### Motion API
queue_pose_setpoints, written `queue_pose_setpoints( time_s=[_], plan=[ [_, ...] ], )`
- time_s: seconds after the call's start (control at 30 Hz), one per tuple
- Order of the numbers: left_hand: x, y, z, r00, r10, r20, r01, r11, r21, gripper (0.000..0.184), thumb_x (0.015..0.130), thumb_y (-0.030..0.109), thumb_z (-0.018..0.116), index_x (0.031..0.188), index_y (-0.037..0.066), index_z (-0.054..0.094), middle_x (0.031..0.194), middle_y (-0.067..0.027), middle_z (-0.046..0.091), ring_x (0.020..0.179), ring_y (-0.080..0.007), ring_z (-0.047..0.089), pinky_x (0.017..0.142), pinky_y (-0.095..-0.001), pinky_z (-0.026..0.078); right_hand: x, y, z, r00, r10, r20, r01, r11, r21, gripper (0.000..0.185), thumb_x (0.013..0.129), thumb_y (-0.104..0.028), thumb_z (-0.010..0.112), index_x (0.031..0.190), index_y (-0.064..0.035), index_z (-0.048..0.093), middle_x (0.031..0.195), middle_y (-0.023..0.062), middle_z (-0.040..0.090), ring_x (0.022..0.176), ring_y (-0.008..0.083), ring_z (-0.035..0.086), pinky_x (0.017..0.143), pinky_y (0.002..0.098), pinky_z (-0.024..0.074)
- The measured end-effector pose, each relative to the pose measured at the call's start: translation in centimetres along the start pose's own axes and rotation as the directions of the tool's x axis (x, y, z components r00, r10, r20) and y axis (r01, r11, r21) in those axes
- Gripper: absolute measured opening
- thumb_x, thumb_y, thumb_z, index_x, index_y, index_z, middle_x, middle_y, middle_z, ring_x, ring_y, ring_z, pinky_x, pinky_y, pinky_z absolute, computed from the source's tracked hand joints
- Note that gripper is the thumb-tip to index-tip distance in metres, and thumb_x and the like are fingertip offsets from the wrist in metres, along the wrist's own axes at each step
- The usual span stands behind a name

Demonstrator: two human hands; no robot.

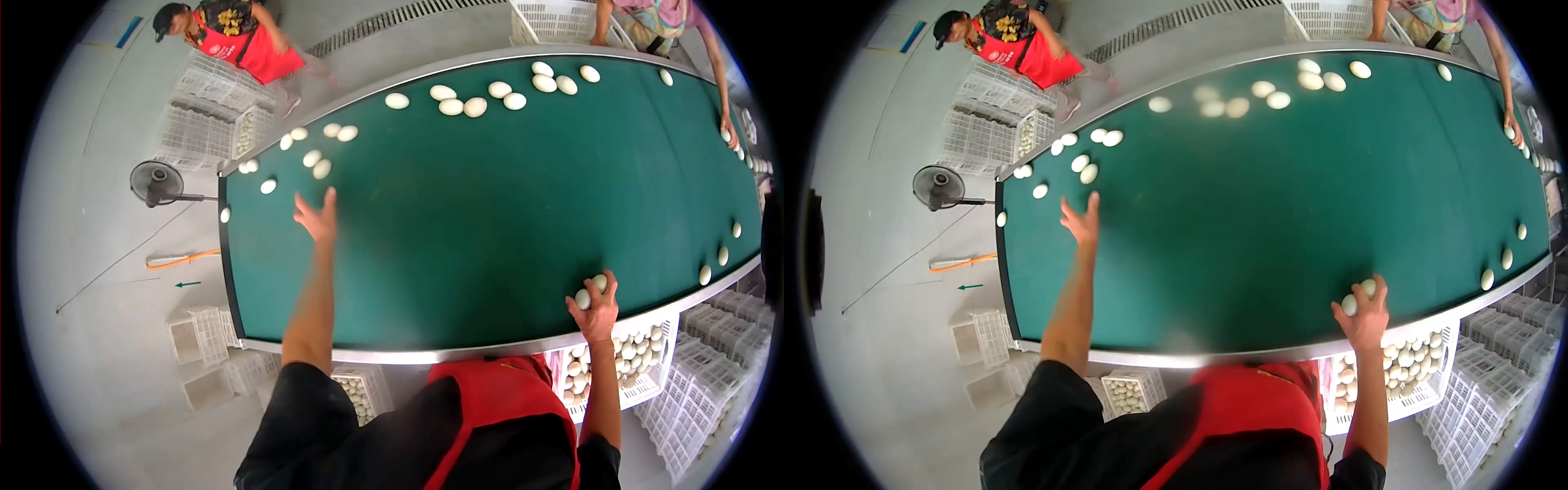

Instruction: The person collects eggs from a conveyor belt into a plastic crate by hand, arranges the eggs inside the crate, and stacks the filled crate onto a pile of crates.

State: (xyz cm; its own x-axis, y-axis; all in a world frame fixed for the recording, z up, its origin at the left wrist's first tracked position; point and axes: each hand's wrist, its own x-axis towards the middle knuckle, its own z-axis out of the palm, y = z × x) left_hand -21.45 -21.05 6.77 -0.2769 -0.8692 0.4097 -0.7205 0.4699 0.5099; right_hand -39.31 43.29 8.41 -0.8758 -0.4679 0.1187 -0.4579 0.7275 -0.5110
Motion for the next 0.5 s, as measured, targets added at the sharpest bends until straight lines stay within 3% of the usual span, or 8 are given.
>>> queue_pose_setpoints(
  time_s=[0.13, 0.27, 0.37, 0.47, 0.5],
  plan=[
    [8.9, -1.3, 6.0, 0.966, -0.235, 0.109, 0.230, 0.971, 0.059, 0.113, 0.072, 0.072, 0.081, 0.158, 0.015, 0.035, 0.146, -0.0405, 0.039, 0.134, -0.0533, 0.043, 0.112, -0.0569, 0.039, -0.3, -1.0, 0.5, 0.998, 0.059, 0.034, -0.058, 0.998, -0.018, 0.050, 0.064, -0.027, 0.091, 0.105, -0.0062, 0.071, 0.140, 0.0218, 0.050, 0.102, 0.0409, 0.066, 0.077, 0.0466, 0.0604],
    [12.8, 3.5, 8.6, 0.922, -0.319, 0.221, 0.305, 0.947, 0.095, 0.108, 0.077, 0.089, 0.058, 0.161, 0.024, 0.038, 0.157, -0.0331, 0.031, 0.145, -0.0502, 0.032, 0.117, -0.0588, 0.034, -0.7, -2.1, 0.7, 0.990, 0.135, 0.049, -0.132, 0.990, -0.058, 0.050, 0.062, -0.028, 0.091, 0.103, -0.0066, 0.072, 0.139, 0.0215, 0.050, 0.099, 0.0393, 0.067, 0.075, 0.0448, 0.0616],
    [14.4, 7.4, 10.0, 0.883, -0.382, 0.273, 0.327, 0.918, 0.226, 0.099, 0.078, 0.086, 0.059, 0.154, 0.024, 0.049, 0.158, -0.0248, 0.035, 0.144, -0.0465, 0.034, 0.115, -0.0571, 0.036, -1.3, -2.5, 1.2, 0.979, 0.185, 0.080, -0.179, 0.981, -0.079, 0.050, 0.068, -0.034, 0.089, 0.107, -0.0073, 0.072, 0.142, 0.0208, 0.049, 0.102, 0.0408, 0.067, 0.079, 0.0462, 0.0606],
    [14.6, 8.6, 11.7, 0.884, -0.389, 0.259, 0.273, 0.880, 0.389, 0.089, 0.075, 0.079, 0.067, 0.148, 0.029, 0.058, 0.154, -0.0183, 0.042, 0.141, -0.0395, 0.039, 0.111, -0.0539, 0.043, -1.6, -3.2, 1.7, 0.985, 0.163, 0.060, -0.158, 0.984, -0.077, 0.051, 0.061, -0.028, 0.091, 0.104, -0.0076, 0.072, 0.139, 0.0202, 0.050, 0.099, 0.0378, 0.068, 0.075, 0.0442, 0.0620],
    [14.4, 8.2, 11.9, 0.895, -0.389, 0.216, 0.296, 0.883, 0.366, 0.080, 0.072, 0.071, 0.073, 0.140, 0.029, 0.064, 0.148, -0.0162, 0.048, 0.137, -0.0373, 0.045, 0.107, -0.0525, 0.046, -1.6, -3.5, 1.9, 0.985, 0.159, 0.068, -0.152, 0.984, -0.089, 0.051, 0.061, -0.029, 0.091, 0.104, -0.0080, 0.073, 0.139, 0.0199, 0.050, 0.099, 0.0376, 0.068, 0.076, 0.0445, 0.0620]
  ],
)
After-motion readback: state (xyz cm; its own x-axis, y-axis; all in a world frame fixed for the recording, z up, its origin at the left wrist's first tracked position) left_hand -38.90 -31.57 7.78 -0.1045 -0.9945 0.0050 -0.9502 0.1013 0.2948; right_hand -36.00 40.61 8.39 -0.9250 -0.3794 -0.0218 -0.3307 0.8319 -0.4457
